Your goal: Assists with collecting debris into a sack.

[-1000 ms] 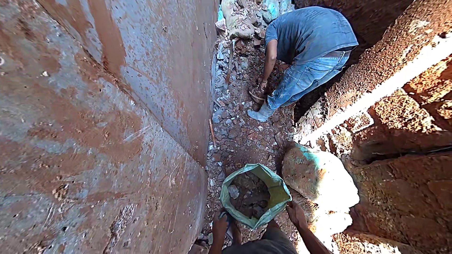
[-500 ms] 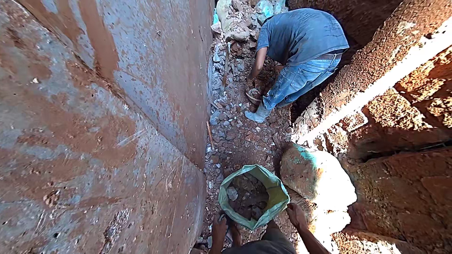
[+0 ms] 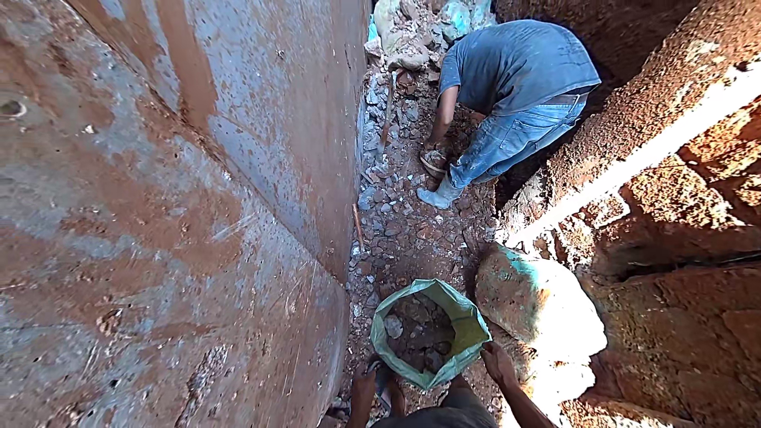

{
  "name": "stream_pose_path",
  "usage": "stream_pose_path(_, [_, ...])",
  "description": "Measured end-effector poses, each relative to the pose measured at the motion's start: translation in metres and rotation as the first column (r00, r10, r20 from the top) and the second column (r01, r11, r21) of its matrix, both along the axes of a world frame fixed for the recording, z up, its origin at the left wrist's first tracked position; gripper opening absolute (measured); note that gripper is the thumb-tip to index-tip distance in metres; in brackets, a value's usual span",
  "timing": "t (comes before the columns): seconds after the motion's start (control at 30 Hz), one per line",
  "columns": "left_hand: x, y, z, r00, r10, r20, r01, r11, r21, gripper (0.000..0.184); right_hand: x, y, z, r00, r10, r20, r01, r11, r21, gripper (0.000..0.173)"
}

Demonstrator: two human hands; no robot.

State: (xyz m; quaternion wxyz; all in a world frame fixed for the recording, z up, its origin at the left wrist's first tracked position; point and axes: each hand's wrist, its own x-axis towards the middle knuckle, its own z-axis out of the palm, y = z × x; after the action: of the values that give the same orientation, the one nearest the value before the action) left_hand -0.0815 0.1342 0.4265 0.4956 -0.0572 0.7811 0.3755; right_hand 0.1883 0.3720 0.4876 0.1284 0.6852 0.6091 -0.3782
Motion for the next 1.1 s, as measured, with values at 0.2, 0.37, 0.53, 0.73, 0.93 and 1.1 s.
stream_pose_path(0.2, [0.004, -0.002, -0.001, 1.000, 0.016, 0.000, -0.016, 1.000, 0.000, 0.048, -0.004, 0.003, 0.005, 1.000, 0.009, -0.023, -0.009, 1.000, -0.002, 0.033])
stream_pose_path(0.37, [0.008, -0.002, 0.000, 1.000, 0.013, 0.006, -0.013, 1.000, 0.023, 0.049, -0.002, 0.005, 0.003, 0.999, 0.019, -0.043, -0.018, 1.000, 0.015, 0.033])
stream_pose_path(0.53, [0.009, 0.001, -0.001, 0.999, 0.032, 0.007, -0.033, 0.999, 0.028, 0.049, 0.000, 0.003, 0.002, 0.999, 0.034, -0.019, -0.033, 0.999, 0.011, 0.032])
stream_pose_path(0.73, [0.010, 0.004, 0.002, 0.998, 0.056, 0.020, -0.056, 0.998, 0.032, 0.050, 0.001, 0.000, 0.000, 1.000, 0.029, -0.004, -0.029, 1.000, 0.007, 0.031])
stream_pose_path(0.93, [0.009, 0.004, -0.002, 0.999, 0.038, 0.007, -0.038, 0.999, 0.027, 0.050, 0.000, -0.003, 0.001, 1.000, 0.022, -0.011, -0.022, 1.000, 0.006, 0.032])
stream_pose_path(1.1, [0.005, 0.010, 0.004, 1.000, -0.015, 0.003, 0.015, 1.000, 0.004, 0.047, 0.002, -0.001, -0.004, 1.000, 0.008, -0.006, -0.008, 1.000, 0.024, 0.032])
